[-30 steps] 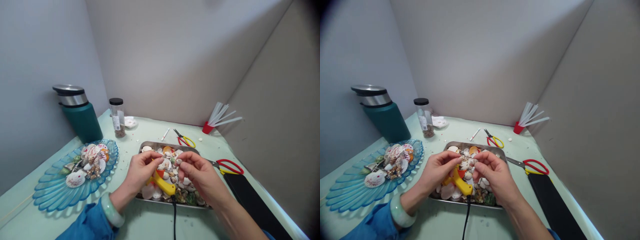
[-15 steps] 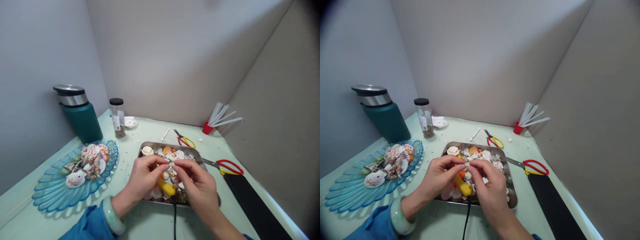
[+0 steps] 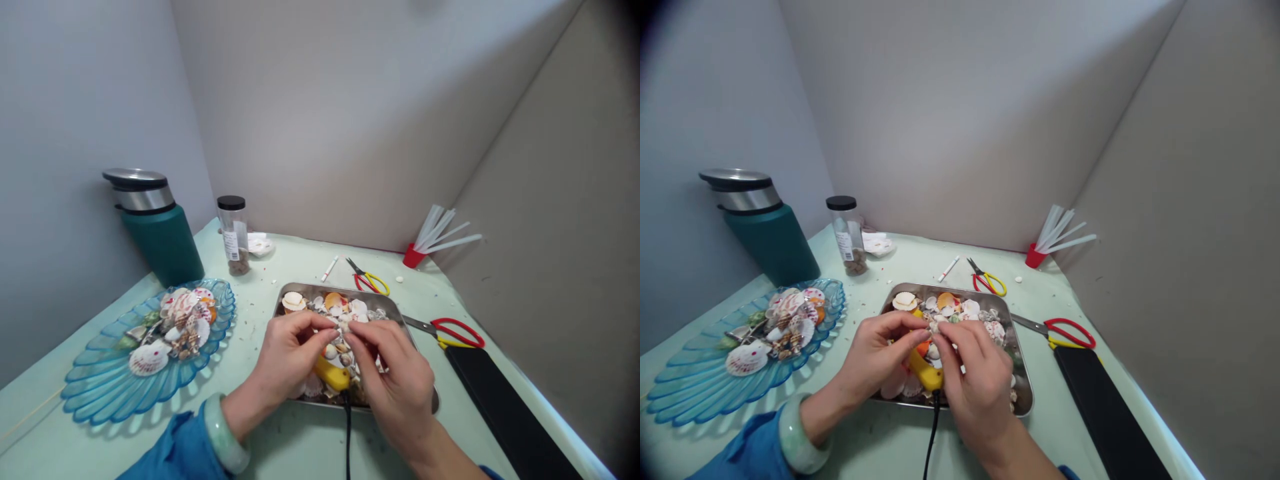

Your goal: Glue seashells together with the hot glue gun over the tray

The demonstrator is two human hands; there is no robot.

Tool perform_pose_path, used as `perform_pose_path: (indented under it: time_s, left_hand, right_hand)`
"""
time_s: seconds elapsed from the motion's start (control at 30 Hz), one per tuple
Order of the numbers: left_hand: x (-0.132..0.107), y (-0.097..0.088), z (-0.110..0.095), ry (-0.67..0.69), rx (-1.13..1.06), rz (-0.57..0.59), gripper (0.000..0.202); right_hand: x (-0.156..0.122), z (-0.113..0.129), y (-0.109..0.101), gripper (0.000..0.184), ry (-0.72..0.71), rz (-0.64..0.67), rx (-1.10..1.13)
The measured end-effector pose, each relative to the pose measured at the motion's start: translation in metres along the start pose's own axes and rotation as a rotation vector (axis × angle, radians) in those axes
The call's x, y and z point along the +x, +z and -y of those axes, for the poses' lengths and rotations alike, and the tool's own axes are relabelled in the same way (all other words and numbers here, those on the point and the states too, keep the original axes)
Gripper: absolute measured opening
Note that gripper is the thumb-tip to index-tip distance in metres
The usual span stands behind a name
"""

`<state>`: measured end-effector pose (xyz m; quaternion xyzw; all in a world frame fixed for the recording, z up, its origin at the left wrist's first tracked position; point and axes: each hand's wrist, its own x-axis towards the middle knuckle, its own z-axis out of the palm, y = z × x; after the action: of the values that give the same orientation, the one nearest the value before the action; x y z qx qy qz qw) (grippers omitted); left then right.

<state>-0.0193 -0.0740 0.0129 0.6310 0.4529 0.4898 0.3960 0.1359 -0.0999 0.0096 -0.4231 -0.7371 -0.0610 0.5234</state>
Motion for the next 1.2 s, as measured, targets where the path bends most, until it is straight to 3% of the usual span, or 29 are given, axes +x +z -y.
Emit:
perform_pose_path:
  time_s: [0.23, 0.57, 1.03, 1.2]
  left_hand:
    - [0.0, 0.0038, -0.0061, -0.241, -0.274, 0.053, 0.019]
    - [-0.0017, 0.0046, -0.0048, -0.371, -0.45, 0.128, 0.031]
    - [-0.0019, 0.0058, -0.0069, -0.375, -0.527, 0.124, 0.028]
    - [0.0013, 0.0023, -0.0033, -0.325, -0.583, 0.163, 0.041]
  right_hand:
    - [-0.0014, -0.0009, 0.0019, 0.016, -0.033, 0.009, -0.041]
    - [-0.0039, -0.0039, 0.0021, 0.016, -0.042, -0.014, -0.04]
    - [-0.0063, -0.0043, 0.0036, 0.018, -0.045, -0.036, -0.011]
    - [-0.0063, -0.004, 0.0033, 0.017, -0.046, -0.025, 0.0]
